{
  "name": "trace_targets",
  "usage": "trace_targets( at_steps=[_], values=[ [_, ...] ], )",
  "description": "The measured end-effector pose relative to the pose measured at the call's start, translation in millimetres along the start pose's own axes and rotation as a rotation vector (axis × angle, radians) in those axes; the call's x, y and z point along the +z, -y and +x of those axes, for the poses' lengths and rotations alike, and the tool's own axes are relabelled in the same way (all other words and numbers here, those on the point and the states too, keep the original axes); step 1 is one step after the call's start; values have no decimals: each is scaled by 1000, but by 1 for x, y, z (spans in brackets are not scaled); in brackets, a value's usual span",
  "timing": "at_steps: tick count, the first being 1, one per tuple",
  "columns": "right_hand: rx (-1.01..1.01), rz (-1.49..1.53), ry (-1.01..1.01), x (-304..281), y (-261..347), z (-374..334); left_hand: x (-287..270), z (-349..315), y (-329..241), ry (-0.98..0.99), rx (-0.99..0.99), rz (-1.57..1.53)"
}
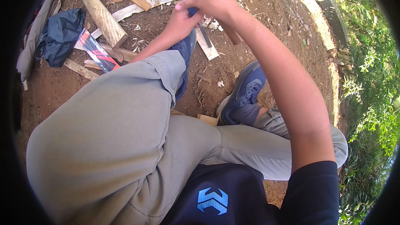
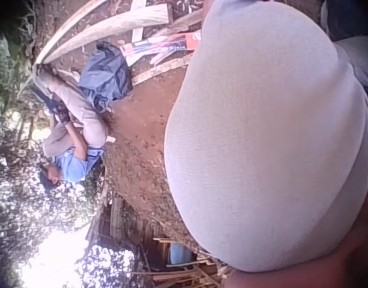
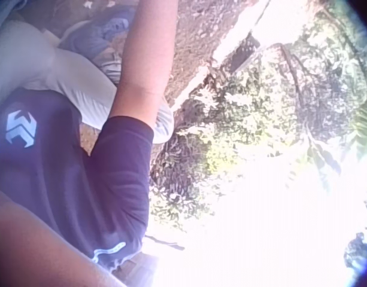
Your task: The person sits on the ground and uses a chisel and hammer to carve a groove into a piece of wood. They position the chisel on the wood and strike it repeatedly with the hammer to chip away material.
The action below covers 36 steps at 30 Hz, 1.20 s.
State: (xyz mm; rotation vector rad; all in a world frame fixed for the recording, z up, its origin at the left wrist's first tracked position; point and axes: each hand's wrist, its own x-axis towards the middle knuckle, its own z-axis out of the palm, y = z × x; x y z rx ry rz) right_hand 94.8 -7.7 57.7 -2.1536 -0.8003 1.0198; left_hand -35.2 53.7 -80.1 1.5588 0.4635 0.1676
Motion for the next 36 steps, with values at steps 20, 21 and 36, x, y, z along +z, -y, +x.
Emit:
trace_targets(
  at_steps=[20,21,36],
  values=[
    [-126,48,-8,-2,-8,17,-4,-2,-21,62,-67,-3],
    [-135,40,-26,-1,-9,17,-4,-2,-21,68,-69,-3],
    [-65,271,-218,-2,-17,-9,1,-4,-19,145,-30,49]
  ],
)
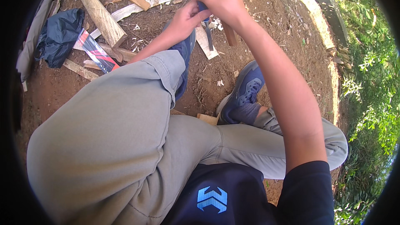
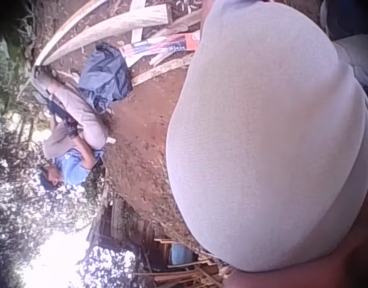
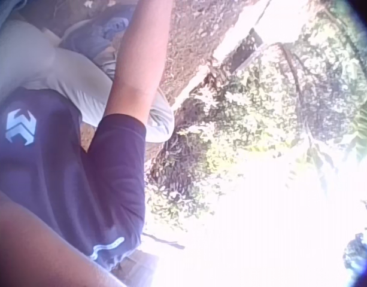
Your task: The person sits on the ground and uses a chisel and hammer to carve a groove into a piece of wood. They position the chisel on the wood and strike it repeatedly with the hammer to chip away material.
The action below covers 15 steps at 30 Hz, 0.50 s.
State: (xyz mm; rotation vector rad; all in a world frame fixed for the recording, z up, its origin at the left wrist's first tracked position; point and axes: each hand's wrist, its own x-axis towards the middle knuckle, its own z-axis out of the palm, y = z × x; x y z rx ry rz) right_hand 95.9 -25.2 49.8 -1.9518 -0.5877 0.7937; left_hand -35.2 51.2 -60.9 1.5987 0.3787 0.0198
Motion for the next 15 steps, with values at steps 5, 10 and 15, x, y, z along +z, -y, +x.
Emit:
trace_targets(
  at_steps=[5,10,15],
  values=[
    [2,-83,-66,-1,-2,-5,1,0,1,7,32,11],
    [-106,-111,-124,-5,-24,-6,5,8,-2,46,31,49],
    [-86,-3,-109,-13,-41,-5,16,37,0,-39,83,-94]
  ],
)
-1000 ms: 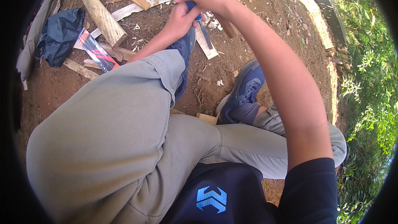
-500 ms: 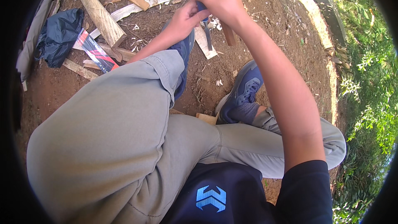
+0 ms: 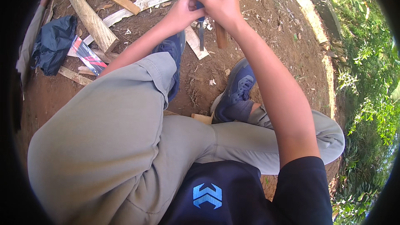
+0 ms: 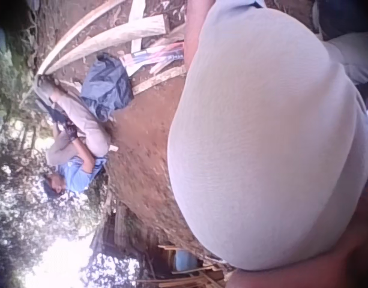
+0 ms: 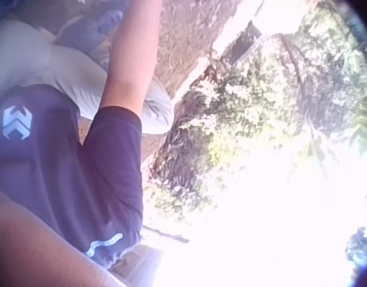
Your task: The person sits on the ground and uses a chisel and hammer to carve a groove into a piece of wood. They position the chisel on the wood and strike it repeatedly with the hammer to chip away material.
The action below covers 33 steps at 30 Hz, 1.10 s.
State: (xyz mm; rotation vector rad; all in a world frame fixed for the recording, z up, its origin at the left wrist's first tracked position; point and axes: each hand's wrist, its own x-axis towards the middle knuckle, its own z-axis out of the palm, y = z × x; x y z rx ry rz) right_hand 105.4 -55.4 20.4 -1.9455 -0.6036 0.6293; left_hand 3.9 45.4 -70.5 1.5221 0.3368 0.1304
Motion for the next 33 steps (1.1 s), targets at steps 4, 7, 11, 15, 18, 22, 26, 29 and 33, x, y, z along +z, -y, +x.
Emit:
trace_targets(
  at_steps=[4,7,11,15,18,22,26,29,33],
  values=[
    [99,-6,-9,-15,-4,-1,19,16,-34,57,-127,-179],
    [102,-154,-18,-29,0,-1,30,14,-32,76,-184,-242],
    [164,-267,18,-73,16,12,34,11,-35,62,-166,-232],
    [35,-500,31,-134,39,29,36,4,-37,50,-190,-305],
    [48,-595,50,-153,58,24,36,5,-36,52,-202,-280],
    [50,-909,310,-171,66,4,38,6,-38,83,-193,-268],
    [184,-813,182,-171,69,4,42,8,-30,122,-172,-223],
    [49,-860,213,-165,68,0,45,8,-29,109,-170,-224],
    [31,-950,287,-172,79,22,45,8,-29,104,-188,-239]
  ],
)
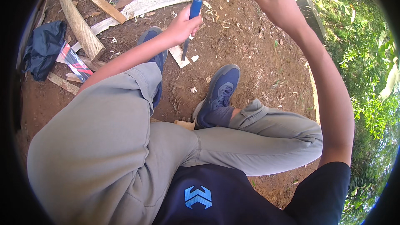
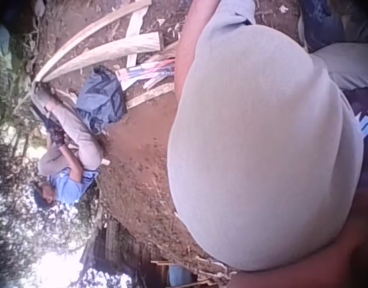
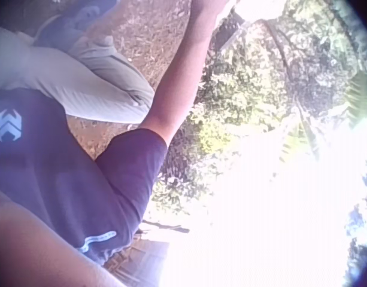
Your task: The person sits on the ground and uses a chisel and hammer to carve a groove into a piece of wood. They position the chisel on the wood and strike it repeatedly with the hammer to chip away material.
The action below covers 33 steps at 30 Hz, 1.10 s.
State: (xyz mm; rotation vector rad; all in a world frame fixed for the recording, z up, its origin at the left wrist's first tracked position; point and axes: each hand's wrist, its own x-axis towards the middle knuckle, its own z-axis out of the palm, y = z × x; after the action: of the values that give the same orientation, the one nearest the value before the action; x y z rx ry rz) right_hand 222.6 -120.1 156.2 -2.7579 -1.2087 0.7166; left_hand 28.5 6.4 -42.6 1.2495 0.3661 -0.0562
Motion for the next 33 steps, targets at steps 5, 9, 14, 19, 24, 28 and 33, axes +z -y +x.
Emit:
trace_targets(
  at_steps=[5,9,14,19,24,28,33],
  values=[
    [-24,-28,119,5,13,-5,-2,3,8,5,-5,45],
    [50,-25,-11,-6,13,10,-4,7,10,29,-29,30],
    [1,6,11,18,3,12,-7,10,4,79,-40,2],
    [94,139,-59,11,4,30,-9,8,5,66,-50,-14],
    [-64,-111,-9,7,-6,37,-12,9,3,78,-101,19],
    [77,108,42,6,5,37,-15,8,6,88,-76,23],
    [51,-24,26,17,15,41,-19,3,4,79,-131,69]
  ],
)
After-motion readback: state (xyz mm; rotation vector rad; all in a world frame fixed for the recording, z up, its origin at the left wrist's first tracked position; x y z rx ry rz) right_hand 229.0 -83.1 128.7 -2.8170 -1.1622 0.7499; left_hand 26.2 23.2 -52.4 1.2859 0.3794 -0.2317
